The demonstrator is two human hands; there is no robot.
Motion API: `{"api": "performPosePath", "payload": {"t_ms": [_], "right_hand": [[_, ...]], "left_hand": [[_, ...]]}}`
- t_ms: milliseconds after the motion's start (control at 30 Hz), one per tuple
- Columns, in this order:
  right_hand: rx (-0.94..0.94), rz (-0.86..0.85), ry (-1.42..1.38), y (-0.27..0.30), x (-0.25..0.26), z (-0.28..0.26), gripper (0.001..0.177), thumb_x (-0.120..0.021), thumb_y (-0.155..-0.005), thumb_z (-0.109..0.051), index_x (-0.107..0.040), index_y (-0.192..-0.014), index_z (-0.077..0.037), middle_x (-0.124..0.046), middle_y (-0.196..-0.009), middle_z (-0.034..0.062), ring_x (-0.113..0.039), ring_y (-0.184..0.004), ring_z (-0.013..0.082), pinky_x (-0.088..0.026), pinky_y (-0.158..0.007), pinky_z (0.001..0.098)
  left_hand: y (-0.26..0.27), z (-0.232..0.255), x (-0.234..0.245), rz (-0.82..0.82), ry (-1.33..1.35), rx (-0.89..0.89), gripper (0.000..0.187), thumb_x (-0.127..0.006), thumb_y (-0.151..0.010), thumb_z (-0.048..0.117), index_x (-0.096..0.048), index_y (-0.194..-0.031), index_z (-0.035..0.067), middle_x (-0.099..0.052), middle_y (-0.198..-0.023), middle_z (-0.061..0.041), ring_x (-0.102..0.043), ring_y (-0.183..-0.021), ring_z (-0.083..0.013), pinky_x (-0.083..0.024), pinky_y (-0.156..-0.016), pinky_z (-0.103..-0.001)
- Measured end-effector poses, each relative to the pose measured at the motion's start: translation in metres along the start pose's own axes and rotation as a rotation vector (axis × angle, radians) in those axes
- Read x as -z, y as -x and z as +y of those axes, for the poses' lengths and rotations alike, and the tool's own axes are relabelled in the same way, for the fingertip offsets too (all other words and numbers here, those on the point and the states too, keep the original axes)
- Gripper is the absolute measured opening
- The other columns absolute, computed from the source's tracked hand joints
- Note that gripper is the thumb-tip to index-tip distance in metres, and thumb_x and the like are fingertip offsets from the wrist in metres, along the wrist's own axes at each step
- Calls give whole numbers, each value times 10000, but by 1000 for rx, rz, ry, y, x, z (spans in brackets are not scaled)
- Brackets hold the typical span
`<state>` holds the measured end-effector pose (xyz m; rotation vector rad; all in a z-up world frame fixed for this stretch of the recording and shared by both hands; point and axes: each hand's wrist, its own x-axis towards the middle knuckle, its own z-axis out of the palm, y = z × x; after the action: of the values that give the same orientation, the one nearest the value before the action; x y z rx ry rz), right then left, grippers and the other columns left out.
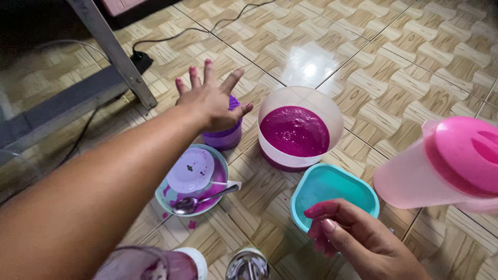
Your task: The person adds a pink fruit puree into a blender jar using a spoon, then adds a white granular substance from a purple container, and finally pours a liquid from a green-labeled can into the jar. The clip ends before blending occurs.
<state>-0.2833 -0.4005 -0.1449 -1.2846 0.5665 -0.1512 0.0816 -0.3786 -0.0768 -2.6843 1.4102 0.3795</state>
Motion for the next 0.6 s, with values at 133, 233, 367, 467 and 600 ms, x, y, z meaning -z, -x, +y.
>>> {"api": "performPosePath", "payload": {"t_ms": [133, 233, 367, 467, 600], "right_hand": [[-99, 91, 69, 16, -21, -9, 334, -552, -988, -193, -619, -1289, -62, -662, -946, 44, -621, -885, 120, -556, -798, 306], [3, 99, 141, 30, -36, -13, 302, -546, -975, -193, -624, -1235, -59, -678, -938, 25, -632, -876, 104, -555, -794, 282], [106, 105, 211, 44, -49, -12, 292, -559, -1001, -186, -670, -1220, -28, -642, -930, 11, -559, -824, 92, -497, -725, 263], [252, 75, 258, 45, -57, -11, 279, -566, -1013, -171, -655, -1224, -13, -633, -934, 12, -580, -870, 80, -507, -788, 243], [213, 219, 464, 49, -55, -9, 251, -574, -971, -167, -674, -1156, -29, -672, -861, 5, -608, -785, 77, -526, -712, 252]], "left_hand": [[56, 14, 41, 111, -13, -117, 752, -539, -943, 565, -231, -1596, 353, -70, -1653, -257, -104, -1509, -506, -140, -1183, -663], [114, 29, 59, 222, 1, -230, 665, -583, -942, 432, -363, -1522, 196, -264, -1550, -288, -265, -1457, -454, -229, -1140, -637], [197, 47, 64, 348, 29, -389, 535, -601, -911, 354, -502, -1392, 141, -443, -1450, -235, -431, -1352, -432, -312, -1063, -635], [247, 48, 60, 457, 84, -472, 475, -633, -871, 318, -591, -1299, 117, -530, -1379, -220, -508, -1293, -411, -351, -1001, -639], [285, 41, 39, 526, 298, -447, 322, -639, -889, 250, -667, -1181, 119, -632, -1236, -136, -591, -1175, -346, -414, -1009, -571]]}}
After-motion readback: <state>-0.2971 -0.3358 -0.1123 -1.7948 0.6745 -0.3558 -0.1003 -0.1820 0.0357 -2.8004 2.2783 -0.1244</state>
